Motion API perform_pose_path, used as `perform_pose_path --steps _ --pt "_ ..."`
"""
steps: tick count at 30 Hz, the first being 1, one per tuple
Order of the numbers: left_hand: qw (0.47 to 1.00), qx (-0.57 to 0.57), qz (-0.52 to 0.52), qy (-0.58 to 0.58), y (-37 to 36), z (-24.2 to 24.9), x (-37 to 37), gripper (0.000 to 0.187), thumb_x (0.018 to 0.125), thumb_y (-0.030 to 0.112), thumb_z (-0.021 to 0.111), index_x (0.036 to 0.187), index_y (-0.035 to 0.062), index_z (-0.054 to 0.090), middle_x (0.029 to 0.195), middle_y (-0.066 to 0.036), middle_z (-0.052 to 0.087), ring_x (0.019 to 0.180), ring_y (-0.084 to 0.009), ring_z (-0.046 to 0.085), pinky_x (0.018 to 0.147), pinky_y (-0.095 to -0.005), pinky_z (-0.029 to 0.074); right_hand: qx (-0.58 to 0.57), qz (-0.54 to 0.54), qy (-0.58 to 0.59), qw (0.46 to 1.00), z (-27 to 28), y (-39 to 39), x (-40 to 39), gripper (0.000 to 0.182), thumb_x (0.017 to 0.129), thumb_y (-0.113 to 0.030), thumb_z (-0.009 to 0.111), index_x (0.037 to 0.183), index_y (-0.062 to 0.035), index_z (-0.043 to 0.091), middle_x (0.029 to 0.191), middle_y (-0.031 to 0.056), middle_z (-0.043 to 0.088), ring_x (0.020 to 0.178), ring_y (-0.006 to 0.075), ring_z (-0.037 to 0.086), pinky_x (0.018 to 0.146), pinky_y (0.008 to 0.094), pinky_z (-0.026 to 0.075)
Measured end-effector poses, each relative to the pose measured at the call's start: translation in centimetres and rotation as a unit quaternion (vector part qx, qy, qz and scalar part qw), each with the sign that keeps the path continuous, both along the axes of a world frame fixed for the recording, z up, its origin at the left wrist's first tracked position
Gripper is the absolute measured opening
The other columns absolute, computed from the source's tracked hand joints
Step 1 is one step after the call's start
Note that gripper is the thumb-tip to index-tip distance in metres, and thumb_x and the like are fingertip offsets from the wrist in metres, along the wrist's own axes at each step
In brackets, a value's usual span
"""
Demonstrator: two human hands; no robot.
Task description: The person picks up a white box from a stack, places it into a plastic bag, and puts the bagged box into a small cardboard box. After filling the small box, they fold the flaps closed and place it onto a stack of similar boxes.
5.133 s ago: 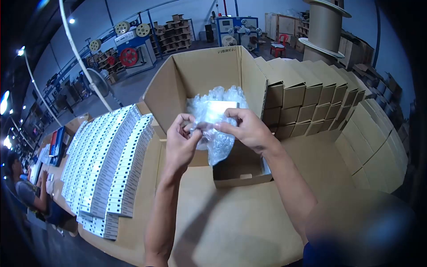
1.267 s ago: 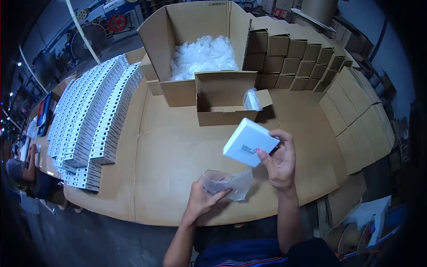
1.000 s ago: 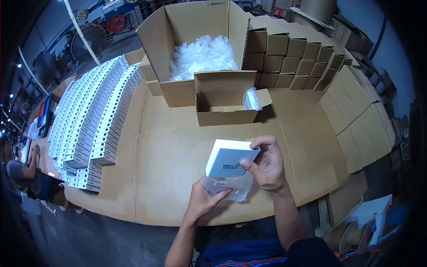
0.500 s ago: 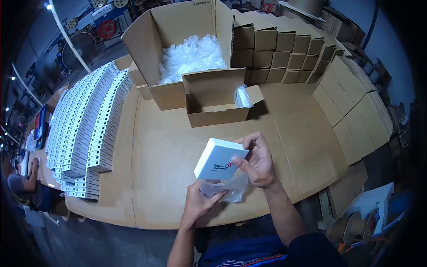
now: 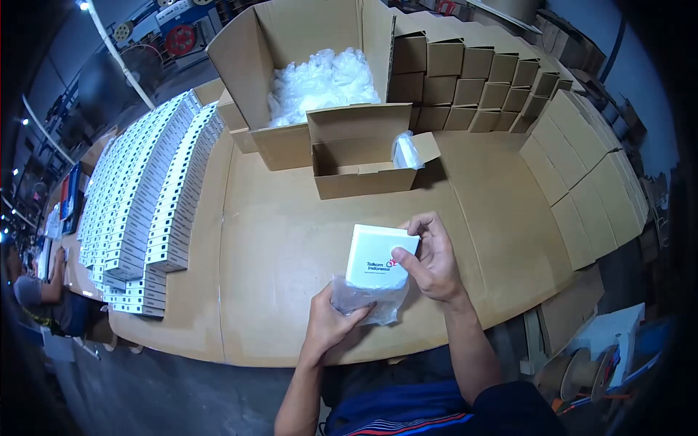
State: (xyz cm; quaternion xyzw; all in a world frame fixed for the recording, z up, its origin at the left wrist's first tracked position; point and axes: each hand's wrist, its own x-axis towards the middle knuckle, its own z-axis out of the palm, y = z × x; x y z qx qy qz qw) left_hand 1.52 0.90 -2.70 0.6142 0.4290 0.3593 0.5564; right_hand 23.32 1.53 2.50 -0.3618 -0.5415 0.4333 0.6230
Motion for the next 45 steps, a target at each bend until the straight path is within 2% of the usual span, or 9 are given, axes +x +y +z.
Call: perform_pose_path --steps 7,11,18,22,25,33,39,42,45 --pt "0.997 -0.038 -0.02 -0.063 -0.4 1.2 0.3 0.044 0.088 0.012 0.082 0.125 -0.0053 0.064 0.114 -0.011 0.073 0.105 -0.0179 0.069 0.095 -0.0342 0.055 -0.069 -0.009 -0.121 0.99 0.5 0.1 -0.3 0.029 0.093 -0.005 0.074 0.111 -0.001 0.052 0.095 0.0056 0.059 0.087 0.0086 0.059 0.076 0.026 0.052" --pt "0.969 -0.121 -0.006 -0.214 -0.5 -1.8 -0.6 0.032 0.109 0.016 0.053 0.131 -0.0049 0.062 0.117 -0.007 0.069 0.106 -0.012 0.062 0.094 -0.0282 0.05 -0.12 -0.019 -0.173 0.977 -0.3 1.1 -0.2 0.029 0.096 -0.013 0.074 0.112 0.0008 0.054 0.091 0.0059 0.063 0.082 0.0107 0.062 0.074 0.0291 0.054" --pt "0.959 -0.12 0.092 -0.239 -0.9 -2.6 0.7 0.037 0.111 0.026 0.051 0.131 -0.0042 0.061 0.114 -0.007 0.07 0.102 -0.0126 0.064 0.092 -0.0296 0.051 -0.174 0.016 0.05 0.983 -2.4 -1.0 0.5 0.036 0.101 -0.012 0.068 0.131 0.0003 0.052 0.106 0.0064 0.068 0.107 0.0131 0.064 0.097 0.0297 0.051" --pt "0.971 -0.047 0.103 -0.211 0.0 -2.9 0.2 0.04 0.113 0.03 0.047 0.126 -0.0041 0.063 0.111 -0.006 0.069 0.101 -0.0113 0.062 0.09 -0.0288 0.05 -0.229 0.013 0.116 0.966 -5.3 -3.3 0.4 0.026 0.098 -0.007 0.071 0.121 0.0028 0.063 0.106 0.004 0.068 0.097 0.0101 0.066 0.088 0.0256 0.055" --pt "0.986 0.001 0.075 -0.152 0.3 -2.0 -0.1 0.047 0.114 0.034 0.042 0.125 -0.0059 0.064 0.11 -0.006 0.069 0.099 -0.0108 0.059 0.088 -0.0282 0.049 -0.192 -0.024 0.101 0.976 -5.9 -3.4 -0.4 0.016 0.098 -0.002 0.07 0.113 0.0041 0.069 0.1 0.0029 0.07 0.094 0.0076 0.066 0.085 0.0219 0.054" --pt "0.987 0.084 0.056 -0.121 1.1 -0.5 0.7 0.056 0.115 0.034 0.034 0.151 -0.0084 0.044 0.135 -0.017 0.066 0.126 -0.0211 0.059 0.112 -0.0355 0.042 -0.101 -0.061 0.071 0.99 -6.1 -3.0 0.0 0.011 0.099 -0.001 0.068 0.11 0.0019 0.067 0.104 0.0021 0.071 0.096 0.0077 0.065 0.089 0.024 0.052" --pt "0.976 0.042 0.082 -0.197 1.0 -1.6 1.0 0.06 0.115 0.039 0.033 0.152 -0.0082 0.043 0.135 -0.014 0.066 0.12 -0.0196 0.061 0.106 -0.0334 0.046 -0.118 -0.05 0.091 0.988 -6.3 -3.0 -0.6 0.025 0.098 -0.003 0.07 0.122 0.0019 0.061 0.111 0.0072 0.071 0.103 0.0115 0.065 0.094 0.0268 0.053" --pt "0.973 0.022 0.105 -0.204 0.9 -1.7 1.1 0.062 0.114 0.038 0.034 0.159 -0.0053 0.029 0.131 -0.019 0.066 0.122 -0.0219 0.061 0.11 -0.0365 0.044 -0.078 0.014 0.206 0.975 -3.9 -3.2 -2.2 0.038 0.097 -0.002 0.071 0.131 0.0013 0.056 0.12 0.0103 0.068 0.11 0.0144 0.064 0.099 0.0292 0.052" --pt "0.973 0.045 0.094 -0.206 1.0 -2.1 1.2 0.062 0.114 0.037 0.037 0.16 -0.0034 0.027 0.13 -0.018 0.065 0.123 -0.0222 0.06 0.11 -0.0372 0.044 -0.139 -0.002 0.102 0.985 -5.4 -3.4 -2.8 0.046 0.096 0.001 0.07 0.138 0.001 0.051 0.126 0.011 0.064 0.116 0.0156 0.062 0.102 0.0303 0.05"
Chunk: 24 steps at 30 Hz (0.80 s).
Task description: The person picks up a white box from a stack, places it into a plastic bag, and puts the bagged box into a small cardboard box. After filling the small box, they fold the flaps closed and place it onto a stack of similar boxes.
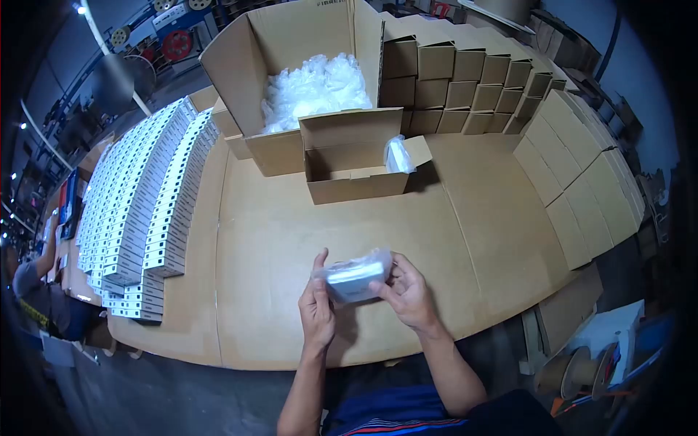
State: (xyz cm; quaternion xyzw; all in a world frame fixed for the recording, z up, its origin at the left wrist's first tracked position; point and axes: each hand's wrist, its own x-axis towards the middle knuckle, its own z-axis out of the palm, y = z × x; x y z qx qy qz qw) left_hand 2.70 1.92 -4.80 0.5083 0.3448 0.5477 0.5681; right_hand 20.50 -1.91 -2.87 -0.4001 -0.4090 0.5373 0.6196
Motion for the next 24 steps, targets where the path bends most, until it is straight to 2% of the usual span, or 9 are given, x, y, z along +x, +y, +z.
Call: perform_pose_path --steps 3,4,7,8,11,14,18,21,24 --pt "0.999 0.009 -0.002 0.052 -0.7 2.1 0.2 0.054 0.112 0.028 0.046 0.154 -0.0052 0.04 0.138 -0.013 0.061 0.121 -0.0206 0.059 0.108 -0.0331 0.044 0.016 -0.025 -0.005 1.0 -1.1 0.1 -0.3 0.045 0.096 0.004 0.068 0.137 0.0015 0.052 0.125 0.0104 0.064 0.118 0.0156 0.061 0.103 0.0298 0.049" --pt "0.998 0.008 -0.015 0.062 -0.8 2.4 0.2 0.054 0.109 0.022 0.054 0.155 -0.0025 0.04 0.137 -0.013 0.06 0.122 -0.0205 0.059 0.107 -0.033 0.045 0.024 -0.027 -0.009 0.999 -1.1 0.2 -0.2 0.044 0.096 0.004 0.067 0.137 0.0013 0.052 0.125 0.0099 0.065 0.118 0.0156 0.061 0.103 0.0298 0.049" --pt "0.996 -0.042 -0.076 0.027 -0.7 2.0 -0.3 0.051 0.109 0.018 0.056 0.155 0.0001 0.042 0.136 -0.012 0.061 0.122 -0.02 0.059 0.107 -0.0329 0.046 0.038 -0.022 -0.043 0.998 -1.0 -0.3 0.4 0.037 0.098 0.004 0.064 0.134 0.0007 0.055 0.123 0.0081 0.065 0.116 0.0155 0.061 0.102 0.0296 0.049" --pt "0.995 -0.066 -0.074 0.013 -1.0 2.2 0.0 0.042 0.109 0.018 0.054 0.148 0.0014 0.05 0.133 -0.012 0.061 0.117 -0.0178 0.061 0.1 -0.0317 0.052 0.044 -0.014 -0.069 0.997 -1.0 -0.2 0.7 0.034 0.099 0.003 0.063 0.133 0.0006 0.057 0.123 0.0075 0.066 0.116 0.0152 0.062 0.102 0.0293 0.049" --pt "0.977 -0.162 -0.097 -0.099 -1.1 1.3 0.0 0.03 0.11 0.019 0.054 0.133 0.0015 0.061 0.127 -0.009 0.063 0.112 -0.015 0.063 0.089 -0.0287 0.057 0.057 -0.017 -0.127 0.99 -0.3 -0.2 0.7 0.024 0.102 0.0 0.06 0.126 0.0006 0.063 0.121 0.0069 0.067 0.113 0.0141 0.062 0.101 0.0288 0.048" --pt "0.986 -0.148 -0.047 -0.056 -1.0 1.0 0.4 0.025 0.11 0.019 0.052 0.124 0.0001 0.062 0.12 -0.011 0.065 0.104 -0.0195 0.069 0.085 -0.0394 0.065 0.051 -0.027 -0.149 0.987 -0.1 -0.1 0.8 0.019 0.104 -0.004 0.059 0.12 0.0022 0.068 0.119 0.0066 0.069 0.109 0.0132 0.063 0.099 0.0286 0.049" --pt "0.979 -0.197 -0.019 -0.043 -0.9 0.7 0.4 0.024 0.109 0.021 0.055 0.115 0.0001 0.066 0.108 -0.009 0.069 0.096 -0.0186 0.071 0.081 -0.0377 0.066 -0.047 -0.016 -0.085 0.995 1.3 -0.3 0.8 0.02 0.106 -0.008 0.058 0.115 0.004 0.071 0.12 0.0074 0.071 0.102 0.0126 0.065 0.097 0.0284 0.05" --pt "0.979 -0.201 0.003 -0.03 -0.9 0.8 0.9 0.025 0.108 0.022 0.057 0.11 -0.0002 0.067 0.103 -0.008 0.07 0.093 -0.0179 0.072 0.078 -0.0365 0.066 -0.075 -0.088 -0.114 0.987 1.6 -0.3 0.2 0.021 0.106 -0.01 0.058 0.118 0.0042 0.069 0.122 0.0079 0.07 0.1 0.0113 0.066 0.097 0.0277 0.05" --pt "0.978 -0.207 0.016 -0.036 -0.6 1.1 0.8 0.026 0.108 0.024 0.057 0.11 -0.0001 0.067 0.103 -0.009 0.07 0.093 -0.0175 0.072 0.077 -0.0364 0.067 0.068 -0.136 -0.062 0.987 1.9 -0.4 0.0 0.03 0.104 -0.016 0.064 0.127 0.0031 0.064 0.125 0.0138 0.068 0.114 0.0181 0.063 0.102 0.0317 0.047"
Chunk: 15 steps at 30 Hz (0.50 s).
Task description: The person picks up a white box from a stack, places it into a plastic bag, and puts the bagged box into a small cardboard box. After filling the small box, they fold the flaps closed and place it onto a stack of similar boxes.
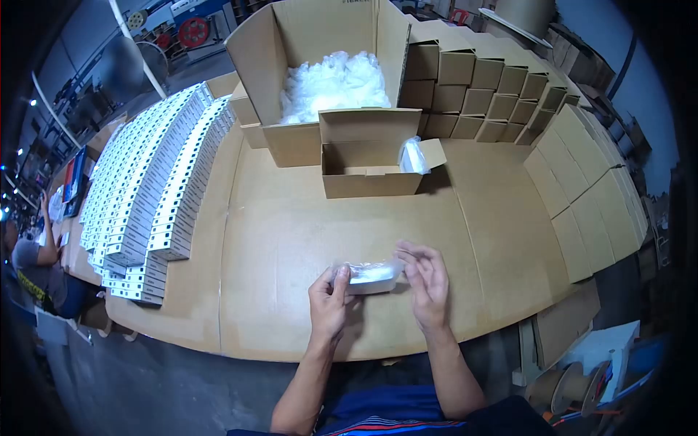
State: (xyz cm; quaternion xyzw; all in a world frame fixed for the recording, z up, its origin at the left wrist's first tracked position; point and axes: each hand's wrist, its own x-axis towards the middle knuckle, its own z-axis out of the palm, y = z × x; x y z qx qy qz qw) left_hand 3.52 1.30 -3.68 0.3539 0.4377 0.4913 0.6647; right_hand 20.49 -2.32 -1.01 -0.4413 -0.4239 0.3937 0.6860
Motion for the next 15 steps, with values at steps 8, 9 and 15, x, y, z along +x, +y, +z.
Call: perform_pose_path --steps 8,9,15 --pt "0.998 0.015 0.026 -0.047 0.0 1.1 0.7 0.023 0.11 0.024 0.054 0.098 0.0054 0.059 0.092 -0.001 0.062 0.08 -0.0057 0.058 0.069 -0.0255 0.056 -0.045 0.133 -0.242 0.96 0.6 0.2 2.1 0.031 0.081 0.007 0.078 0.111 0.0018 0.075 0.115 0.0146 0.075 0.112 0.0245 0.069 0.104 0.0348 0.051" --pt "0.998 0.017 0.022 -0.054 0.4 0.6 0.4 0.023 0.111 0.024 0.053 0.096 0.0064 0.056 0.092 -0.001 0.061 0.08 -0.0061 0.058 0.069 -0.0264 0.057 -0.047 0.132 -0.248 0.959 0.6 0.4 2.2 0.031 0.081 0.006 0.079 0.112 0.0018 0.075 0.113 0.0137 0.076 0.11 0.0239 0.071 0.103 0.0349 0.052" --pt "0.997 -0.01 0.001 -0.071 0.1 -0.4 -0.7 0.024 0.112 0.026 0.048 0.098 0.0071 0.047 0.097 -0.007 0.063 0.088 -0.0117 0.063 0.072 -0.0319 0.061 -0.096 0.148 -0.278 0.944 1.8 0.2 2.5 0.033 0.082 0.004 0.079 0.114 0.0016 0.075 0.116 0.0138 0.076 0.104 0.0213 0.072 0.097 0.034 0.055"
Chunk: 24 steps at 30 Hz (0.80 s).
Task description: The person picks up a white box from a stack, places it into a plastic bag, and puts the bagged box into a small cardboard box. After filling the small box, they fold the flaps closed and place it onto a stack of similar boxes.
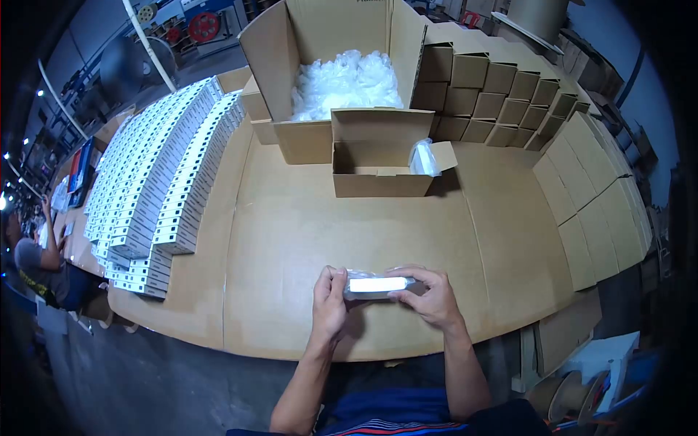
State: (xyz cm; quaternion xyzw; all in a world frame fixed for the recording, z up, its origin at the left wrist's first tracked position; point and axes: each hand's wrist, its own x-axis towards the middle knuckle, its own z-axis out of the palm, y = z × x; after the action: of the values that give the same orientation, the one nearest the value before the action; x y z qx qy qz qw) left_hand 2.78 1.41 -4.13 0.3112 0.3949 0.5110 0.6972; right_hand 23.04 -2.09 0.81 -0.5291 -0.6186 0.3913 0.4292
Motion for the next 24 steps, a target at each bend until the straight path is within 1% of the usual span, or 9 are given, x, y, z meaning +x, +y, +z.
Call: perform_pose_path --steps 2,3,5,6,7,10,11,18,24 --pt "1.0 0.01 0.004 0.012 -0.1 0.4 -0.1 0.022 0.112 0.026 0.047 0.101 0.0069 0.045 0.102 -0.01 0.065 0.091 -0.0146 0.066 0.072 -0.0328 0.062 -0.05 -0.008 0.026 0.998 -0.4 0.1 0.1 0.032 0.082 0.003 0.079 0.114 0.002 0.074 0.118 0.0141 0.076 0.103 0.02 0.072 0.094 0.0332 0.056" --pt "1.0 -0.006 -0.014 -0.021 -0.2 0.9 -0.5 0.024 0.11 0.025 0.053 0.121 0.0043 0.047 0.115 -0.016 0.066 0.108 -0.0218 0.067 0.085 -0.0387 0.061 -0.017 -0.021 0.019 0.999 -1.0 0.1 0.2 0.031 0.083 0.003 0.079 0.114 0.0018 0.074 0.119 0.0142 0.075 0.103 0.0192 0.072 0.093 0.0329 0.056" --pt "0.982 0.133 0.051 0.127 -0.6 2.0 -0.1 0.038 0.106 0.024 0.06 0.136 0.0062 0.045 0.122 -0.018 0.065 0.118 -0.0261 0.063 0.097 -0.0463 0.055 0.051 -0.049 0.004 0.998 -2.2 0.3 0.3 0.029 0.084 0.002 0.078 0.112 0.0015 0.075 0.122 0.0144 0.074 0.103 0.0176 0.071 0.091 0.0324 0.057" --pt "0.955 0.202 0.083 0.199 -0.8 2.5 0.2 0.047 0.104 0.023 0.064 0.143 0.0071 0.043 0.125 -0.02 0.064 0.123 -0.0282 0.061 0.103 -0.0501 0.052 0.045 -0.055 0.008 0.997 -2.1 0.3 0.2 0.029 0.082 0.001 0.08 0.111 -0.0003 0.076 0.122 0.0135 0.074 0.11 0.023 0.069 0.096 0.0358 0.054" --pt "0.867 0.319 0.128 0.361 -0.8 2.9 -0.2 0.066 0.093 0.021 0.076 0.15 0.0103 0.046 0.128 -0.016 0.066 0.131 -0.0318 0.056 0.116 -0.0559 0.038 0.04 -0.062 0.011 0.997 -1.8 0.4 0.1 0.029 0.08 -0.001 0.082 0.109 -0.002 0.077 0.122 0.0126 0.075 0.118 0.0284 0.067 0.101 0.0391 0.052" --pt "0.639 0.552 0.084 0.529 -0.9 4.7 -0.9 0.057 0.085 0.012 0.081 0.137 0.0092 0.059 0.122 -0.009 0.07 0.124 -0.0312 0.061 0.119 -0.0509 0.035 0.105 -0.038 -0.043 0.993 -1.1 0.7 0.2 0.031 0.077 -0.002 0.083 0.107 -0.0049 0.078 0.124 0.0108 0.074 0.132 0.0361 0.059 0.11 0.0452 0.047" --pt "0.634 0.558 0.05 0.534 -0.7 5.0 -0.5 0.049 0.079 0.009 0.085 0.125 0.0099 0.069 0.113 -0.004 0.074 0.118 -0.029 0.065 0.118 -0.0516 0.036 0.14 -0.021 -0.071 0.987 -0.8 0.7 0.2 0.031 0.076 -0.002 0.083 0.107 -0.0056 0.078 0.126 0.0103 0.073 0.136 0.0372 0.056 0.112 0.0465 0.045" --pt "0.817 0.457 -0.048 0.348 0.8 2.7 -1.6 0.041 0.082 0.004 0.081 0.12 0.008 0.068 0.112 -0.008 0.074 0.109 -0.0264 0.071 0.115 -0.0545 0.041 0.156 0.014 -0.065 0.986 0.1 0.8 1.2 0.033 0.074 -0.003 0.083 0.107 -0.008 0.078 0.136 0.0091 0.067 0.143 0.0386 0.048 0.116 0.0477 0.042" --pt "0.826 0.447 -0.069 0.336 1.6 2.1 -1.9 0.045 0.081 0.003 0.081 0.122 0.0072 0.064 0.109 -0.01 0.077 0.118 -0.0278 0.068 0.123 -0.0608 0.027 0.171 0.03 -0.121 0.977 2.1 0.7 1.5 0.034 0.078 -0.006 0.083 0.111 -0.007 0.075 0.13 0.0102 0.068 0.125 0.0331 0.061 0.108 0.0436 0.047"
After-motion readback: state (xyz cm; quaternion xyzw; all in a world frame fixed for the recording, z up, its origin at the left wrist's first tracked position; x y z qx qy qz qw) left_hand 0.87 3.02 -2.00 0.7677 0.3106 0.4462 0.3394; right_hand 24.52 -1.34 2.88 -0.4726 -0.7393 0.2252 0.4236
